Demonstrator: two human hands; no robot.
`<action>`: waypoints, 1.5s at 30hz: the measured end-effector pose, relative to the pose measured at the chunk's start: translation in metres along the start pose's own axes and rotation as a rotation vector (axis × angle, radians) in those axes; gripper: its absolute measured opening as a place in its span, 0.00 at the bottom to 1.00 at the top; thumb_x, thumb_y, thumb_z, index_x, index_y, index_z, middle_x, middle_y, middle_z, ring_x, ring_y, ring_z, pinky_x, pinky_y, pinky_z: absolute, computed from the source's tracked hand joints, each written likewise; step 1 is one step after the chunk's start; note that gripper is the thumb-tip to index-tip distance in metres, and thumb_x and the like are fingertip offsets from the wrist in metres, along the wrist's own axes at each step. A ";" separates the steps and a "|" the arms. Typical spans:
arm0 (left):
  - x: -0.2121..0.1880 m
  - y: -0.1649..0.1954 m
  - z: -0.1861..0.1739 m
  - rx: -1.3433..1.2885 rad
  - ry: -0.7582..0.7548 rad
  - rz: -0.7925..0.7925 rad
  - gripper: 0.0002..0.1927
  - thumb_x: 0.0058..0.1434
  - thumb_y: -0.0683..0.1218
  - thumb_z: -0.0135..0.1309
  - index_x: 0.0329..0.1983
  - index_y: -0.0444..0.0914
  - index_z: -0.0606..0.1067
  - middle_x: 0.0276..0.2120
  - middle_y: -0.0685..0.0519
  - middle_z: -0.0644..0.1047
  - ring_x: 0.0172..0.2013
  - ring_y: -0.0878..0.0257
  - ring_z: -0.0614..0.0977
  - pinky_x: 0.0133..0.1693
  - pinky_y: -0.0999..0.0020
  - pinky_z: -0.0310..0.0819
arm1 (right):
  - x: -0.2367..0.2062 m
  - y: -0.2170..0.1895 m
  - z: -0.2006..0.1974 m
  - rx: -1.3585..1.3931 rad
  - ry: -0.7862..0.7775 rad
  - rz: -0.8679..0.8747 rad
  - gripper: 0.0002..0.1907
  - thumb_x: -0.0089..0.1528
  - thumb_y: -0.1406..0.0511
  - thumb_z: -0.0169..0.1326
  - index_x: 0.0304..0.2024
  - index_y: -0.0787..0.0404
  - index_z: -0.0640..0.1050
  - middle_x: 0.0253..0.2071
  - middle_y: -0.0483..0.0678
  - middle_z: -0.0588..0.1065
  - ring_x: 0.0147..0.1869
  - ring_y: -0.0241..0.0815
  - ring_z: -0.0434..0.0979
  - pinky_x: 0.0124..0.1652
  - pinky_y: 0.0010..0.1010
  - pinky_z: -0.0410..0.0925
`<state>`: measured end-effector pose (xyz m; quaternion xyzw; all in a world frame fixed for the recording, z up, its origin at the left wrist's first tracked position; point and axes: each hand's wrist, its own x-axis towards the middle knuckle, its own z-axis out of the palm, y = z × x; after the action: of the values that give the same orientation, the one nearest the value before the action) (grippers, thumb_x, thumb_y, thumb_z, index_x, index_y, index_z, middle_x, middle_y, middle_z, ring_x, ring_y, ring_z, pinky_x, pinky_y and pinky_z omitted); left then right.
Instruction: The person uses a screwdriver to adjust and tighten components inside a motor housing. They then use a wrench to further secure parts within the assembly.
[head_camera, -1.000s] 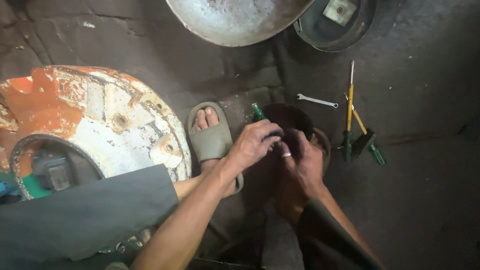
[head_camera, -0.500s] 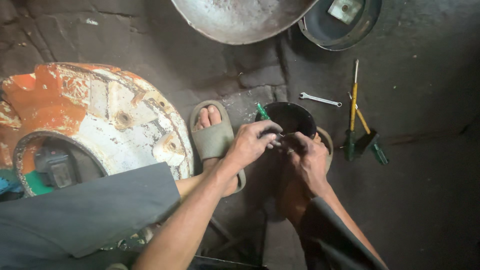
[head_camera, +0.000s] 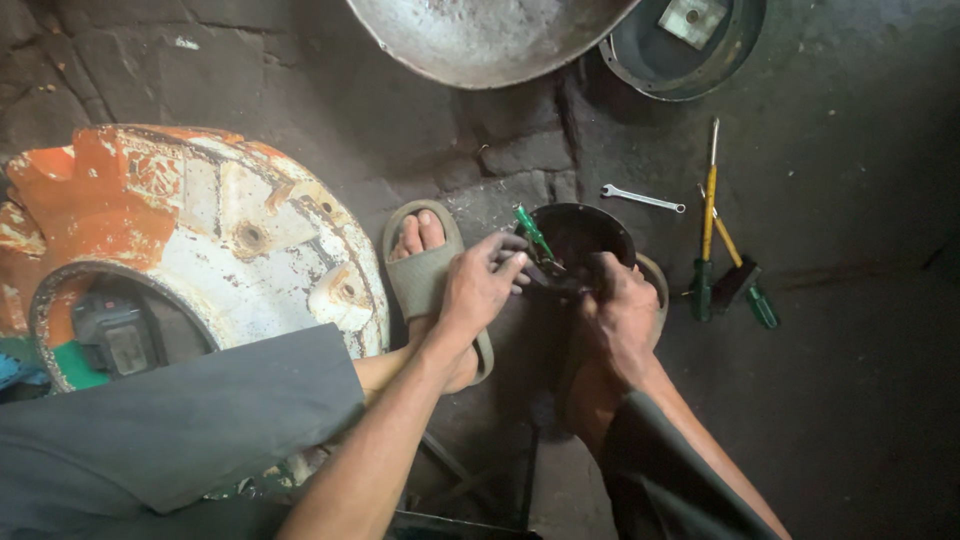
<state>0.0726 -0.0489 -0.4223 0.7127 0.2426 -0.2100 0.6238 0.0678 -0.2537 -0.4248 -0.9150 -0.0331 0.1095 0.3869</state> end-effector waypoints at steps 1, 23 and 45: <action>0.002 -0.002 0.001 0.006 -0.019 -0.013 0.10 0.65 0.41 0.55 0.49 0.34 0.77 0.34 0.50 0.83 0.30 0.66 0.86 0.31 0.72 0.83 | 0.001 0.000 0.000 -0.042 -0.023 0.003 0.20 0.52 0.73 0.58 0.49 0.58 0.77 0.41 0.52 0.80 0.45 0.55 0.80 0.46 0.42 0.72; -0.013 0.002 0.010 0.621 -0.007 0.619 0.16 0.67 0.46 0.55 0.58 0.44 0.76 0.33 0.48 0.80 0.31 0.47 0.84 0.34 0.56 0.81 | 0.007 0.018 0.020 -0.334 -0.091 -0.096 0.19 0.57 0.63 0.62 0.50 0.58 0.74 0.37 0.52 0.77 0.35 0.58 0.80 0.31 0.47 0.72; 0.021 -0.022 0.027 0.876 -0.056 0.657 0.18 0.56 0.36 0.53 0.49 0.45 0.76 0.27 0.49 0.78 0.26 0.48 0.83 0.28 0.55 0.79 | 0.014 0.018 0.016 -0.131 -0.038 -0.169 0.18 0.65 0.70 0.54 0.58 0.64 0.75 0.42 0.57 0.79 0.36 0.57 0.81 0.33 0.41 0.74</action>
<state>0.0757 -0.0716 -0.4561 0.9382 -0.1193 -0.1044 0.3077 0.0774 -0.2535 -0.4511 -0.9300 -0.1243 0.0914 0.3336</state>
